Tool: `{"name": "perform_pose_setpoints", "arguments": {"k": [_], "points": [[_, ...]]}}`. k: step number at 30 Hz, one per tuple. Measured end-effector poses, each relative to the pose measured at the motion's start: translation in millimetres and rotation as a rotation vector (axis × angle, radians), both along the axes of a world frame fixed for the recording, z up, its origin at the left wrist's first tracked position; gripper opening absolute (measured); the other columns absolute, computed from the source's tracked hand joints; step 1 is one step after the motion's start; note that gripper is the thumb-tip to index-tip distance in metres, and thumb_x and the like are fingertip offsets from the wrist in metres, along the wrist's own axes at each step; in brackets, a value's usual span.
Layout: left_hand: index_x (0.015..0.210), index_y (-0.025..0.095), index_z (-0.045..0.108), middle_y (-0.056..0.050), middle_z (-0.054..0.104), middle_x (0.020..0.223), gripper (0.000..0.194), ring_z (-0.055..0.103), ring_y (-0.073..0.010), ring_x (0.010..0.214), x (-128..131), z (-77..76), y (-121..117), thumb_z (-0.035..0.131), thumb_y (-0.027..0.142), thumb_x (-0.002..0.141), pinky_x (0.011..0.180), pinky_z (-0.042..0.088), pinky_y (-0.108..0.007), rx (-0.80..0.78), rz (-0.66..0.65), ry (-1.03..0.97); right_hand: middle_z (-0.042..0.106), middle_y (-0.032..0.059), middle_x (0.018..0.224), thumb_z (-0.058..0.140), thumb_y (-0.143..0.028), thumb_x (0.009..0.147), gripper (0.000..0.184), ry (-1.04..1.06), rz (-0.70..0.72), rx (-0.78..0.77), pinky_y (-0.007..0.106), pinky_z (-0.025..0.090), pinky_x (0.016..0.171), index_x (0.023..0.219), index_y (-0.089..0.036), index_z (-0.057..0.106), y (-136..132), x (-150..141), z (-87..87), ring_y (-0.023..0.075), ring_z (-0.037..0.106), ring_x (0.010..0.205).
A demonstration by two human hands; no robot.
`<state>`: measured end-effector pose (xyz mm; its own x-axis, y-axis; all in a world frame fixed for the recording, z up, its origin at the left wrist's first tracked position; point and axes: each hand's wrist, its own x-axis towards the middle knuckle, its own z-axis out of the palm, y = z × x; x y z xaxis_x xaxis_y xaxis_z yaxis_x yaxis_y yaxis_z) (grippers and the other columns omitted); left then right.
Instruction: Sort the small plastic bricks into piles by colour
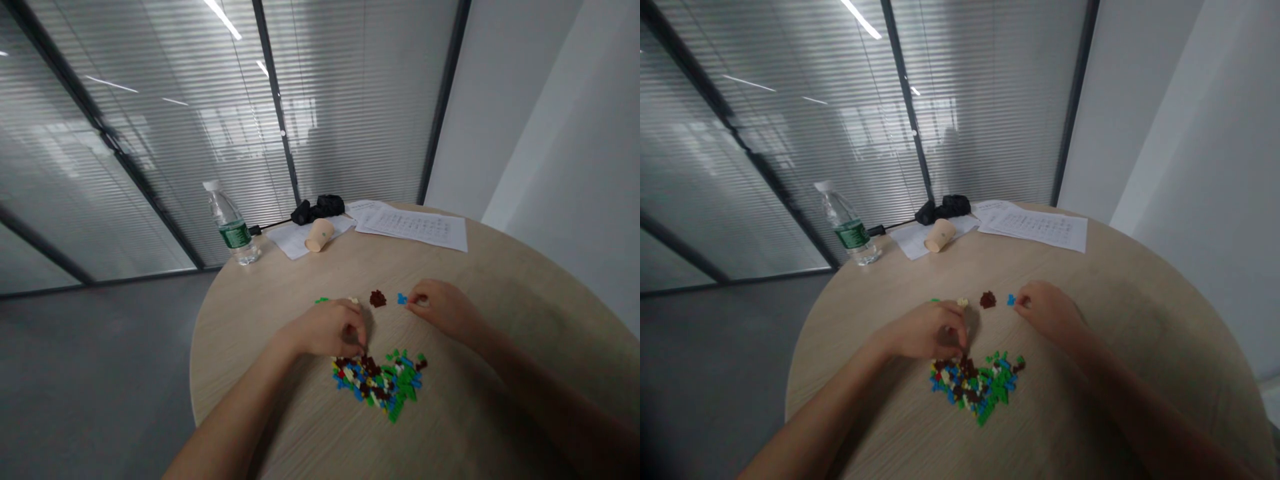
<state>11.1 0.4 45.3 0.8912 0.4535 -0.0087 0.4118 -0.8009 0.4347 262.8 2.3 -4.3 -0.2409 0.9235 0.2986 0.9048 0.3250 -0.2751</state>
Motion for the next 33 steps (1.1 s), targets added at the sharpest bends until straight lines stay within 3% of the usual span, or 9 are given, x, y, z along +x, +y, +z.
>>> {"name": "perform_pose_setpoints", "arguments": {"k": [15, 28, 33], "points": [[0.076, 0.015, 0.068, -0.002, 0.058, 0.078, 0.01, 0.053, -0.0119, 0.071, 5, -0.1, -3, 0.069, 0.018, 0.067, 0.065, 0.041, -0.021, -0.051, -0.04, 0.03, 0.068, 0.0032, 0.07, 0.06, -0.028, 0.074, 0.011, 0.099, -0.087, -0.077, 0.027, 0.042, 0.06, 0.069, -0.02, 0.064, -1, -2, 2.1, 0.0171, 0.061, 0.065], [0.074, 0.017, 0.069, -0.001, 0.058, 0.073, 0.009, 0.054, -0.0124, 0.071, 5, -0.3, -5, 0.07, 0.019, 0.066, 0.063, 0.042, -0.021, 0.046, -0.028, 0.039, 0.069, 0.0031, 0.075, 0.054, -0.03, 0.077, 0.015, 0.222, -0.138, -0.008, 0.027, 0.045, 0.065, 0.076, -0.02, 0.065, -3, 0, 15.6, 0.0171, 0.063, 0.068], [0.075, 0.016, 0.069, -0.001, 0.058, 0.073, 0.009, 0.054, -0.0123, 0.07, 6, 0.2, -5, 0.068, 0.019, 0.066, 0.063, 0.042, -0.021, 0.057, -0.021, 0.032, 0.07, 0.0047, 0.081, 0.056, -0.025, 0.074, 0.014, 0.172, -0.123, -0.019, 0.027, 0.046, 0.067, 0.08, -0.019, 0.067, -3, 2, 10.4, 0.0177, 0.063, 0.072]]}}
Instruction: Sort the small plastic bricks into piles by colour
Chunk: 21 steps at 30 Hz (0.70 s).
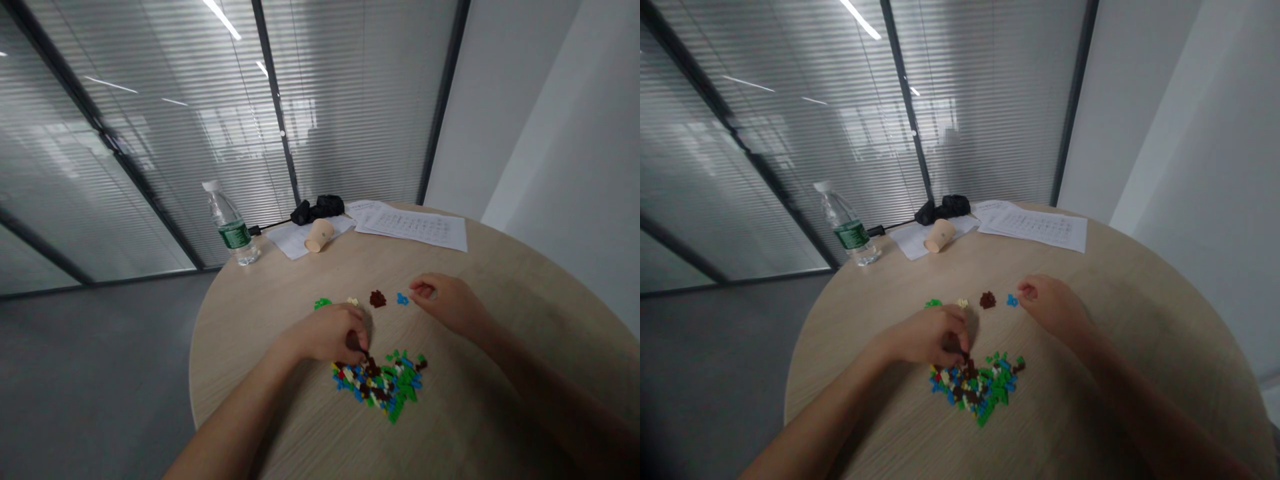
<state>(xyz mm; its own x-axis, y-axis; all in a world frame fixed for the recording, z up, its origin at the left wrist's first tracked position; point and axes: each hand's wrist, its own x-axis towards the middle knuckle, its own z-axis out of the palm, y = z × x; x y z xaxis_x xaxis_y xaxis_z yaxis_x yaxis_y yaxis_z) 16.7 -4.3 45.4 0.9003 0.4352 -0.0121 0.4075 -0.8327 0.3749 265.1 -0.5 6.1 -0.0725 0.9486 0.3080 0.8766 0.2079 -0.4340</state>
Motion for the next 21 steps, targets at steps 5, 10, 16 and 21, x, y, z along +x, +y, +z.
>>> {"name": "perform_pose_setpoints", "arguments": {"k": [5, 10, 16, 21], "points": [[0.076, 0.017, 0.069, -0.002, 0.058, 0.075, 0.01, 0.054, -0.0128, 0.072, -1, 0.2, 0, 0.069, 0.018, 0.066, 0.065, 0.043, -0.022, 0.018, 0.014, 0.009, 0.069, 0.0077, 0.091, 0.056, -0.022, 0.073, 0.023, -0.027, 0.053, -0.083, 0.028, 0.047, 0.07, 0.093, -0.017, 0.067, 5, 2, -10.1, 0.0188, 0.064, 0.078], [0.077, 0.016, 0.069, -0.003, 0.06, 0.078, 0.012, 0.055, -0.014, 0.075, -1, -1.4, 1, 0.07, 0.02, 0.066, 0.067, 0.043, -0.023, 0.017, -0.012, 0.001, 0.068, 0.0073, 0.089, 0.054, -0.019, 0.075, 0.022, 0.012, 0.117, -0.086, 0.028, 0.048, 0.071, 0.092, -0.017, 0.067, 9, 1, -16.2, 0.0178, 0.063, 0.076], [0.075, 0.016, 0.069, -0.002, 0.059, 0.077, 0.01, 0.055, -0.0138, 0.073, 1, -0.5, 1, 0.07, 0.019, 0.066, 0.066, 0.043, -0.023, 0.014, -0.004, 0.025, 0.067, 0.0062, 0.084, 0.054, -0.02, 0.075, 0.015, 0.036, 0.122, -0.056, 0.029, 0.048, 0.069, 0.083, -0.018, 0.067, 10, 0, -21.0, 0.0175, 0.062, 0.073], [0.076, 0.016, 0.068, -0.002, 0.059, 0.078, 0.011, 0.055, -0.0141, 0.075, 0, -2.0, 1, 0.069, 0.019, 0.065, 0.068, 0.043, -0.023, 0.001, 0.017, 0.004, 0.067, 0.0057, 0.081, 0.054, -0.022, 0.076, 0.014, 0.055, 0.119, -0.025, 0.03, 0.048, 0.068, 0.081, -0.019, 0.067, 12, 1, -19.0, 0.0175, 0.061, 0.07]]}}
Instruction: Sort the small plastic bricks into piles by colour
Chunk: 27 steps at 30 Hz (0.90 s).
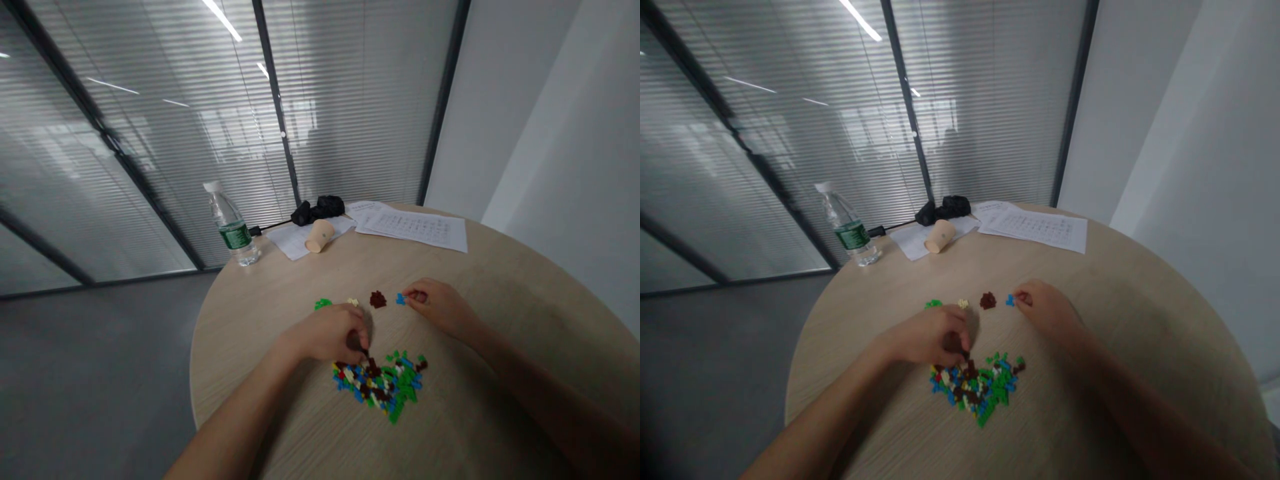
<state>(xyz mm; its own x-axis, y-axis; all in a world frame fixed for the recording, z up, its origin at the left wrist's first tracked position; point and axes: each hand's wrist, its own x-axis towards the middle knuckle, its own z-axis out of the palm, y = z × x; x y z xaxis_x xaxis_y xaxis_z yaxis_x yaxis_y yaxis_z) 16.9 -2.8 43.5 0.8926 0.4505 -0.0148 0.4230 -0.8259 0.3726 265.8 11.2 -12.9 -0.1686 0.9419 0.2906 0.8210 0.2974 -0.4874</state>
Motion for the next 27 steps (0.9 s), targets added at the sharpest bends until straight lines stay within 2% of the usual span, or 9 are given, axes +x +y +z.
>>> {"name": "perform_pose_setpoints", "arguments": {"k": [5, 11, 15, 18, 22, 27], "points": [[0.077, 0.017, 0.067, -0.001, 0.058, 0.078, 0.01, 0.054, -0.0143, 0.076, -5, 4.9, 2, 0.066, 0.017, 0.067, 0.068, 0.042, -0.023, 0.018, 0.057, -0.006, 0.066, 0.0056, 0.083, 0.054, -0.025, 0.076, 0.014, 0.149, 0.01, 0.064, 0.03, 0.048, 0.066, 0.082, -0.019, 0.065, -14, -20, 9.8, 0.0166, 0.061, 0.07], [0.079, 0.018, 0.065, -0.001, 0.055, 0.077, 0.008, 0.052, -0.0145, 0.078, -9, 10.3, 3, 0.063, 0.02, 0.071, 0.069, 0.04, -0.023, 0.11, 0.119, -0.132, 0.066, 0.0032, 0.078, 0.056, -0.032, 0.075, 0.014, 0.626, 0.268, -0.295, 0.026, 0.052, 0.066, 0.081, -0.019, 0.056, -46, -66, 14.8, 0.0149, 0.064, 0.073], [0.082, 0.016, 0.063, -0.003, 0.055, 0.078, 0.012, 0.051, -0.0157, 0.082, -7, 5.4, 3, 0.059, 0.027, 0.079, 0.071, 0.04, -0.025, 0.208, 0.116, -0.254, 0.065, 0.0, 0.072, 0.062, -0.034, 0.071, 0.021, 0.877, 0.276, -0.401, 0.027, 0.053, 0.063, 0.082, -0.019, 0.051, -49, -76, 9.9, 0.013, 0.064, 0.064], [0.087, 0.016, 0.063, -0.004, 0.055, 0.079, 0.015, 0.051, -0.0159, 0.081, -4, 2.1, 3, 0.057, 0.029, 0.082, 0.07, 0.04, -0.025, 0.252, 0.12, -0.284, 0.065, -0.0007, 0.069, 0.064, -0.035, 0.069, 0.024, 0.954, 0.255, -0.408, 0.028, 0.053, 0.063, 0.079, -0.02, 0.05, -44, -74, 6.3, 0.0133, 0.064, 0.062], [0.096, 0.016, 0.062, -0.005, 0.057, 0.084, 0.019, 0.051, -0.0161, 0.083, -3, 1.6, 3, 0.053, 0.029, 0.085, 0.071, 0.041, -0.026, 0.291, 0.121, -0.289, 0.066, 0.0023, 0.071, 0.063, -0.035, 0.069, 0.021, 0.889, 0.23, -0.331, 0.03, 0.053, 0.064, 0.079, -0.019, 0.051, -37, -66, 6.6, 0.0152, 0.064, 0.063], [0.1, 0.018, 0.061, -0.004, 0.058, 0.084, 0.02, 0.05, -0.0162, 0.084, -5, 3.1, 4, 0.05, 0.027, 0.087, 0.072, 0.04, -0.026, 0.348, 0.173, -0.255, 0.067, 0.0064, 0.086, 0.052, -0.021, 0.076, 0.014, 0.361, 0.169, 0.016, 0.03, 0.051, 0.069, 0.085, -0.02, 0.064, -31, -50, 11.0, 0.0174, 0.063, 0.076]]}}
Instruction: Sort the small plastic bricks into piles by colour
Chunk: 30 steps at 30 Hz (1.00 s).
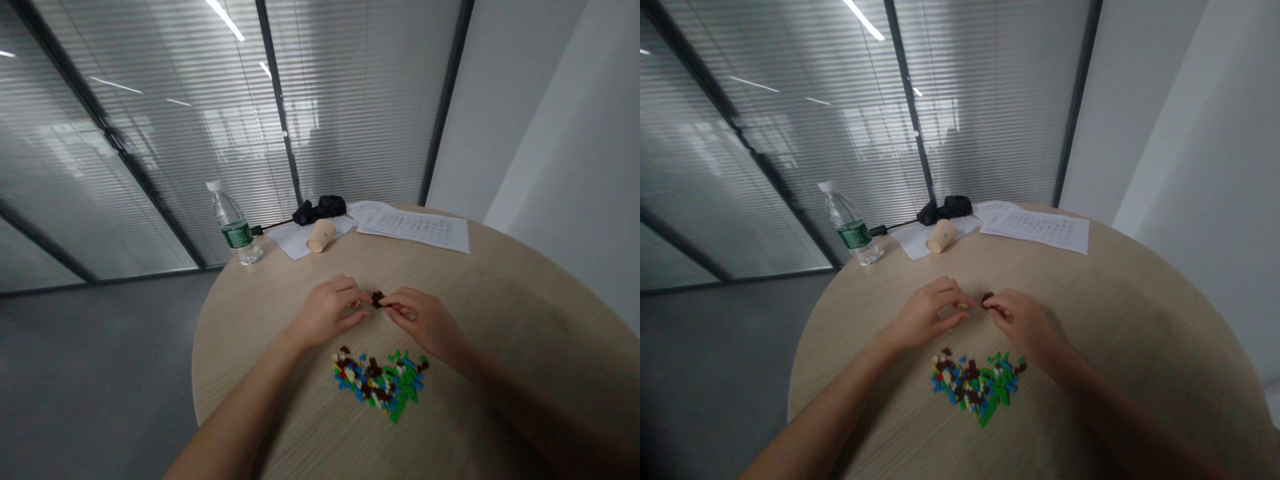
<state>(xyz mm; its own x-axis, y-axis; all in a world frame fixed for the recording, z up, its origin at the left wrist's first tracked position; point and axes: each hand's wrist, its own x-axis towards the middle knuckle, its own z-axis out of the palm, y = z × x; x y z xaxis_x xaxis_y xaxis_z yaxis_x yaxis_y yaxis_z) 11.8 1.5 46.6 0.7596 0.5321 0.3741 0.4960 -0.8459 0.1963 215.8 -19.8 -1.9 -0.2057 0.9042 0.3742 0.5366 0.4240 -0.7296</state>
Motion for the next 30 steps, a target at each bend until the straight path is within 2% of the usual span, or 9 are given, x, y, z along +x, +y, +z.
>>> {"name": "perform_pose_setpoints", "arguments": {"k": [4, 8, 13, 16, 19, 23, 26, 30], "points": [[0.095, 0.018, 0.062, -0.004, 0.058, 0.08, 0.018, 0.05, -0.0157, 0.08, 0, 1.6, -1, 0.047, 0.023, 0.087, 0.069, 0.04, -0.026, 0.039, 0.039, -0.001, 0.067, 0.0048, 0.081, 0.055, -0.018, 0.077, 0.011, -0.247, -0.051, 0.048, 0.029, 0.049, 0.068, 0.08, -0.02, 0.065, 2, 3, 0.0, 0.0173, 0.063, 0.072], [0.091, 0.017, 0.062, -0.003, 0.058, 0.078, 0.015, 0.051, -0.0153, 0.077, 0, 3.6, -3, 0.048, 0.021, 0.085, 0.068, 0.04, -0.026, 0.066, 0.078, -0.05, 0.068, 0.0049, 0.079, 0.059, -0.018, 0.077, 0.007, -0.42, -0.072, 0.116, 0.033, 0.046, 0.072, 0.078, -0.021, 0.065, 5, -3, -3.4, 0.0206, 0.06, 0.077], [0.089, 0.017, 0.062, -0.004, 0.059, 0.08, 0.015, 0.052, -0.0154, 0.077, 1, 3.1, -3, 0.049, 0.021, 0.085, 0.068, 0.04, -0.026, 0.063, 0.089, -0.044, 0.066, 0.006, 0.081, 0.062, -0.021, 0.077, 0.004, -0.457, -0.078, 0.238, 0.034, 0.044, 0.076, 0.079, -0.02, 0.065, 9, -6, -8.8, 0.0223, 0.056, 0.084], [0.091, 0.018, 0.062, -0.003, 0.059, 0.08, 0.014, 0.051, -0.0157, 0.079, 1, 2.3, -2, 0.049, 0.021, 0.085, 0.069, 0.04, -0.026, 0.047, 0.09, -0.029, 0.064, 0.0062, 0.081, 0.059, -0.021, 0.078, 0.007, -0.461, -0.103, 0.252, 0.033, 0.044, 0.074, 0.082, -0.02, 0.065, 10, -2, -9.6, 0.0208, 0.056, 0.08], [0.093, 0.018, 0.061, -0.003, 0.059, 0.08, 0.015, 0.051, -0.016, 0.079, 0, 2.6, -1, 0.049, 0.02, 0.085, 0.07, 0.04, -0.027, 0.011, 0.096, 0.006, 0.063, 0.0054, 0.078, 0.057, -0.02, 0.078, 0.007, -0.476, -0.092, 0.243, 0.032, 0.043, 0.073, 0.076, -0.021, 0.064, 10, 2, -8.7, 0.02, 0.056, 0.078], [0.083, 0.017, 0.061, -0.002, 0.059, 0.08, 0.01, 0.051, -0.0156, 0.081, 0, 3.4, -1, 0.052, 0.017, 0.08, 0.073, 0.04, -0.026, -0.081, 0.01, 0.067, 0.062, 0.0045, 0.075, 0.056, -0.019, 0.078, 0.009, -0.492, -0.059, 0.208, 0.031, 0.042, 0.074, 0.074, -0.02, 0.063, 11, 4, -9.2, 0.0195, 0.055, 0.077], [0.078, 0.017, 0.063, -0.001, 0.058, 0.079, 0.007, 0.052, -0.0145, 0.08, 2, 1.2, -2, 0.058, 0.014, 0.073, 0.073, 0.041, -0.025, -0.181, -0.093, 0.137, 0.062, 0.0044, 0.074, 0.056, -0.018, 0.078, 0.009, -0.496, -0.074, 0.191, 0.031, 0.041, 0.074, 0.075, -0.02, 0.063, 12, 2, -9.9, 0.0193, 0.055, 0.077], [0.072, 0.018, 0.066, 0.0, 0.058, 0.074, 0.005, 0.054, -0.014, 0.076, 3, -3.8, -3, 0.064, 0.016, 0.068, 0.071, 0.042, -0.024, -0.27, -0.166, 0.2, 0.062, 0.0043, 0.074, 0.055, -0.021, 0.079, 0.009, -0.479, -0.099, 0.205, 0.03, 0.041, 0.071, 0.073, -0.021, 0.063, 11, 0, -6.7, 0.0192, 0.055, 0.076]]}}
